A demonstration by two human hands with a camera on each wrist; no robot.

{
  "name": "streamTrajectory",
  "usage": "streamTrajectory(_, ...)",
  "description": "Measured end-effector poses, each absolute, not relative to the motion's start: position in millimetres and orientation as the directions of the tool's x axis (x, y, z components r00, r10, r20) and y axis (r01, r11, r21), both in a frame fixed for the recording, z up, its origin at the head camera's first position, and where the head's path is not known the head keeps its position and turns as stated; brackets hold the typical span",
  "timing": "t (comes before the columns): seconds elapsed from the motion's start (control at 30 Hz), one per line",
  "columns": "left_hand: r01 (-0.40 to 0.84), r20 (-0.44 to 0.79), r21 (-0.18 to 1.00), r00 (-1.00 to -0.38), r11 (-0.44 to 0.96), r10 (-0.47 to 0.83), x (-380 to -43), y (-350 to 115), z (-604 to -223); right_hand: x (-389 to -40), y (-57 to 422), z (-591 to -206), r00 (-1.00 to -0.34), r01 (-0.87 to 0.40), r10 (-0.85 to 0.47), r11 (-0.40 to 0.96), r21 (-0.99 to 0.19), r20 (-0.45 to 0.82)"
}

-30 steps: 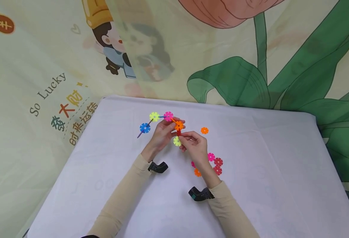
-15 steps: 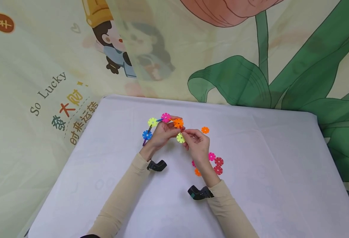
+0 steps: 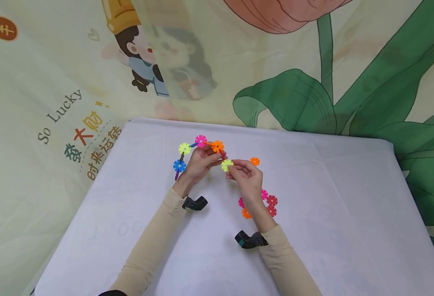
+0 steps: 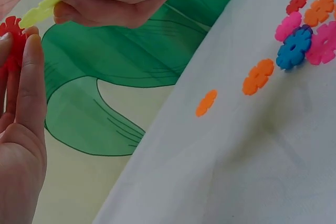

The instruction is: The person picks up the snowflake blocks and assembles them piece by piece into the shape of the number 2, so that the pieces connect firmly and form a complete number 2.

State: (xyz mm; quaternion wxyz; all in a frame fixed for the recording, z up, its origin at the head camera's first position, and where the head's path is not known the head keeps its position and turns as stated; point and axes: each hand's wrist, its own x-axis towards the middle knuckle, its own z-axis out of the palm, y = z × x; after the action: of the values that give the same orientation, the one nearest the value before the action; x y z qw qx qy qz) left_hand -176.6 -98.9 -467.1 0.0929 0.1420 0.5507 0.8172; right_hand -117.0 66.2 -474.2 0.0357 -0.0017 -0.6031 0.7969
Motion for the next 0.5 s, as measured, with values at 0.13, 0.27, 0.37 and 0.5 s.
streamTrajectory(0.13,0.019,0.133,0.926,-0.951,-0.376,0.279,-175.8,-98.7,-465.2,-117.2,63.5,-472.1,-0.997,0.032,0.055,-0.383,-0.923,-0.058)
streamTrajectory(0.27,0.011,0.112,0.923,-0.964,-0.385,0.242,-175.3,-97.8,-464.5,-117.1,60.8,-470.2,-0.992,0.097,0.024,-0.486,-0.868,-0.124)
streamTrajectory(0.37,-0.007,0.086,0.928,-0.969,-0.373,0.231,-176.1,-96.7,-465.3,-117.0,59.9,-470.3,-0.989,0.126,-0.002,-0.515,-0.848,-0.146)
streamTrajectory(0.5,-0.022,0.064,0.933,-0.972,-0.359,0.224,-177.2,-96.0,-467.1,-117.7,59.5,-469.9,-0.989,0.135,-0.013,-0.527,-0.839,-0.151)
